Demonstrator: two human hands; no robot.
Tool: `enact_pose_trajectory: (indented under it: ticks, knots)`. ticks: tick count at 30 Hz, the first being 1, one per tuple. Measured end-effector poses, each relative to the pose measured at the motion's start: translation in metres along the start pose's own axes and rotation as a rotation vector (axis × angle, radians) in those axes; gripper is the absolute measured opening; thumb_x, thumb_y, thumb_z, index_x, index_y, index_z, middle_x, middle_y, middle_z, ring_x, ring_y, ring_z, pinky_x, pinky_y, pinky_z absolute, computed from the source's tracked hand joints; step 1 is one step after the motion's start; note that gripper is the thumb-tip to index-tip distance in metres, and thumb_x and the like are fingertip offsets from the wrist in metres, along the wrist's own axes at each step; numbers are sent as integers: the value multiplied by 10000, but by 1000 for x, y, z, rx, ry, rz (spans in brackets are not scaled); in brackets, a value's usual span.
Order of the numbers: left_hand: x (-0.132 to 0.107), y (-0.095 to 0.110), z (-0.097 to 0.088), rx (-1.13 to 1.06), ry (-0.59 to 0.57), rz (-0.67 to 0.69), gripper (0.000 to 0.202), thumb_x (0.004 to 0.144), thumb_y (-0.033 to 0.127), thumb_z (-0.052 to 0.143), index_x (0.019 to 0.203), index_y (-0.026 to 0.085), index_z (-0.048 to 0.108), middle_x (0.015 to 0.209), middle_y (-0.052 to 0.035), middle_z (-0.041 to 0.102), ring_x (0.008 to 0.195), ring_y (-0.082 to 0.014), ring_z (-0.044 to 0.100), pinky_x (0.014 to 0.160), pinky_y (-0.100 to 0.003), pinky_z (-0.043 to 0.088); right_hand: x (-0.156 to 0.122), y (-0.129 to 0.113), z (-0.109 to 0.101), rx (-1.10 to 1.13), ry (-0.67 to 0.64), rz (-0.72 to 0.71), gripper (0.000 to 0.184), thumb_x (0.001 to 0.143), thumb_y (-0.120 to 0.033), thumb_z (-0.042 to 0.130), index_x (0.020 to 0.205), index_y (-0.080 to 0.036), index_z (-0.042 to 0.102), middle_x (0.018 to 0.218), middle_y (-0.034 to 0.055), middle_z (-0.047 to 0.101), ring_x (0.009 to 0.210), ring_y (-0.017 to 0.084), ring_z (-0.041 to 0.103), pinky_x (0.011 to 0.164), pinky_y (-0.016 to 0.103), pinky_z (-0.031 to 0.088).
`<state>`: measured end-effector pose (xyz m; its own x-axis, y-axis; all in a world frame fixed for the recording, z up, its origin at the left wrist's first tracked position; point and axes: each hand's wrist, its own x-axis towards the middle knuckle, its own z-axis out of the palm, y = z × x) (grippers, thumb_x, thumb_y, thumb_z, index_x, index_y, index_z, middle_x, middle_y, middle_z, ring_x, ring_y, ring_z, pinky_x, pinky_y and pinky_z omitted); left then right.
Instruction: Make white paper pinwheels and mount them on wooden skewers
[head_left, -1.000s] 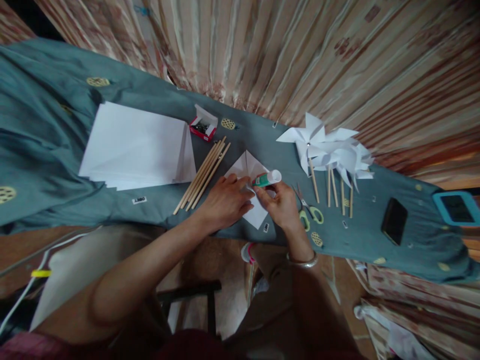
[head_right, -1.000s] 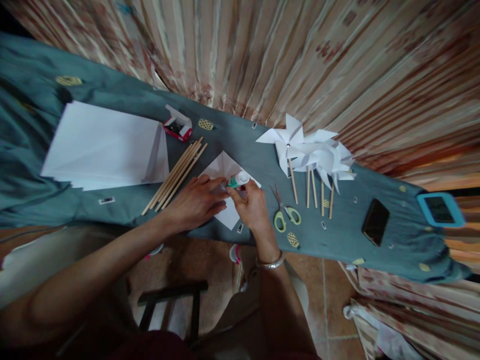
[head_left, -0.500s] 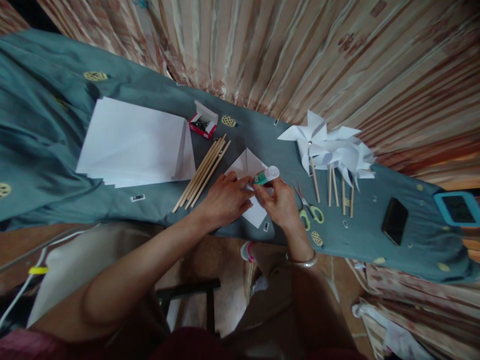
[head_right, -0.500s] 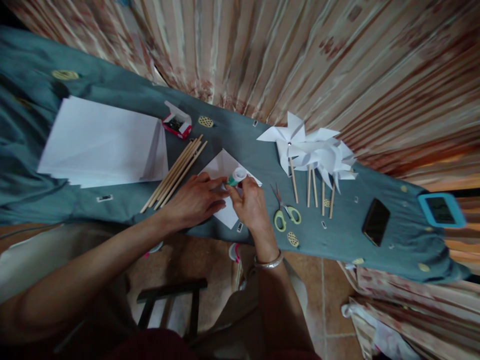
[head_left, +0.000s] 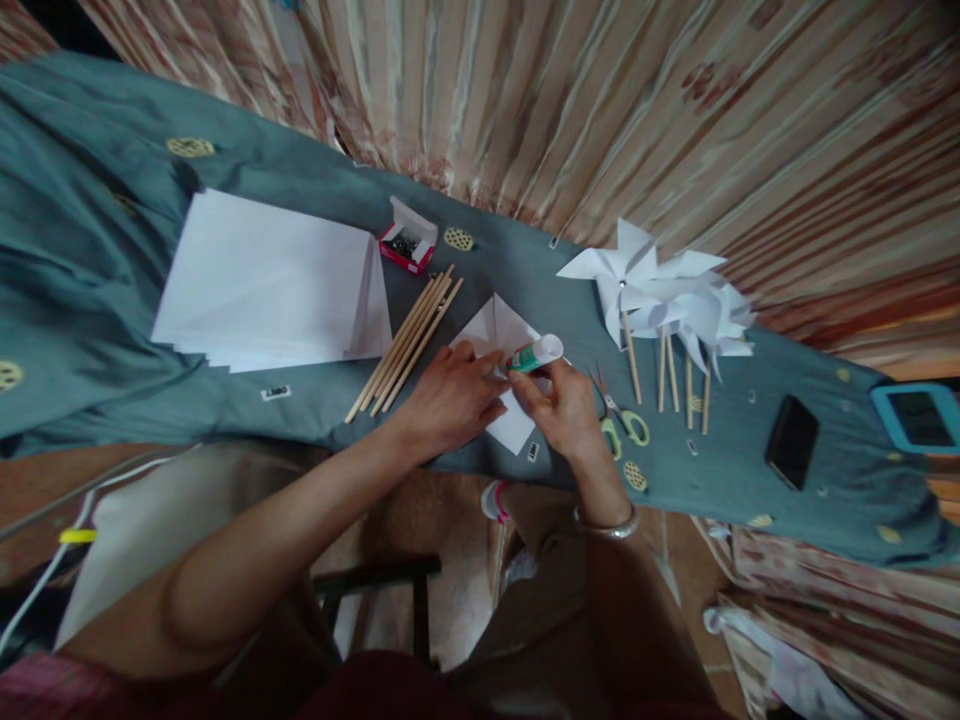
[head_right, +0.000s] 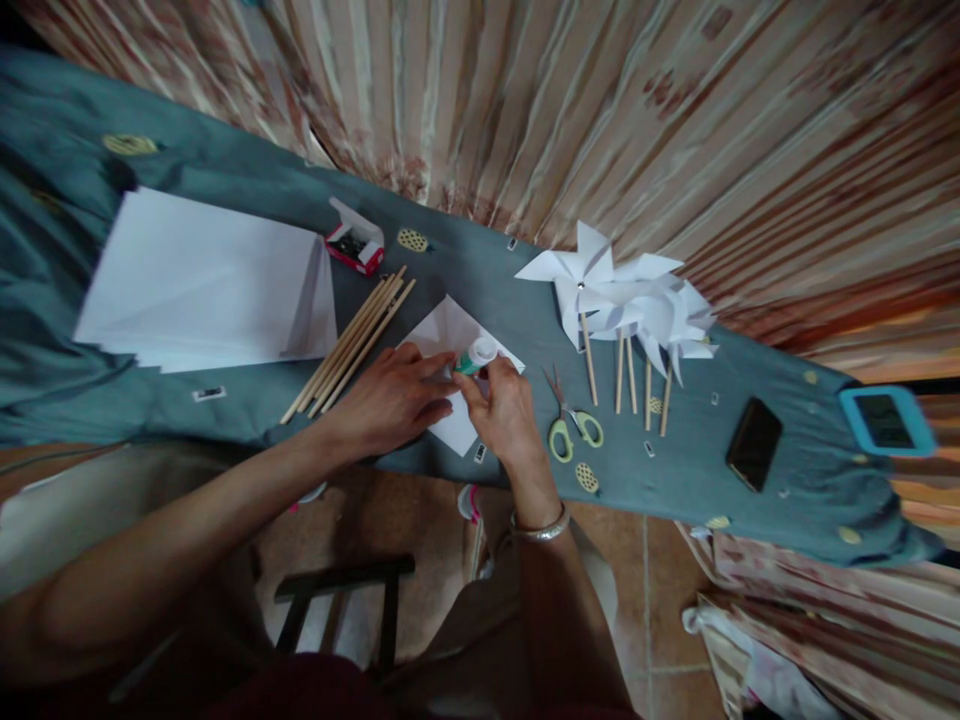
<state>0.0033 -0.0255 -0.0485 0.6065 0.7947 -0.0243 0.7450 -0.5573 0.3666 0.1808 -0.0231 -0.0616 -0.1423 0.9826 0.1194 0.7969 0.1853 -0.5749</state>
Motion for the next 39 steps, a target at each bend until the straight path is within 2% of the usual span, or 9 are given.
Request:
enact_pose_trajectory:
  ticks: [7,17,22,28,30,33,39]
  knots:
    - [-1,0,5,-18,18,20,282,921,313,545,1153,239,689,1417,-82,532,1129,-320,504,899,-477,427,-2,0,0,7,-1,6,227,862,-400,584,884,-184,653,827,76,711,772,226,659,726,343,498]
    - [-1,0,5,-41,47,27,240,903,273,555,1066,241,727,1377,-76,558,1092,-295,521,896,-472,429,-5,-4,3,39,-1,7,223,882,-398,560,896,-193,645,841,75,710,778,223,653,734,346,496]
    - [-1,0,5,-17,39,27,251,915,304,531,1059,237,725,1363,-69,562,1089,-305,513,873,-456,426,-5,-6,5,45,1,16,197,863,-381,586,888,-193,640,857,81,708,804,227,656,757,346,499]
    - [-1,1,4,-22,23,22,255,925,317,524,1019,213,738,1341,-70,579,1093,-316,507,866,-451,430,-6,-7,8,125,-3,75,191,829,-370,610,873,-188,644,847,77,714,806,226,663,758,348,503]
    - [-1,0,4,-27,30,25,249,920,302,535,1047,219,732,1357,-73,571,1092,-313,505,875,-454,430,-7,-5,8,220,-5,117,212,819,-395,621,875,-193,648,846,65,719,798,219,665,763,352,508]
    - [-1,-1,4,-34,37,36,248,912,304,557,1081,229,723,1381,-82,556,1098,-314,502,888,-462,427,-6,-1,4,488,19,189,223,793,-428,654,858,-215,656,829,31,719,800,197,668,773,344,524]
    - [-1,-1,4,-52,21,14,238,906,310,576,1069,231,731,1386,-113,550,1130,-329,510,903,-481,437,-1,3,-12,1018,279,362,177,725,-377,748,785,-228,673,825,-1,722,780,149,664,816,325,556]
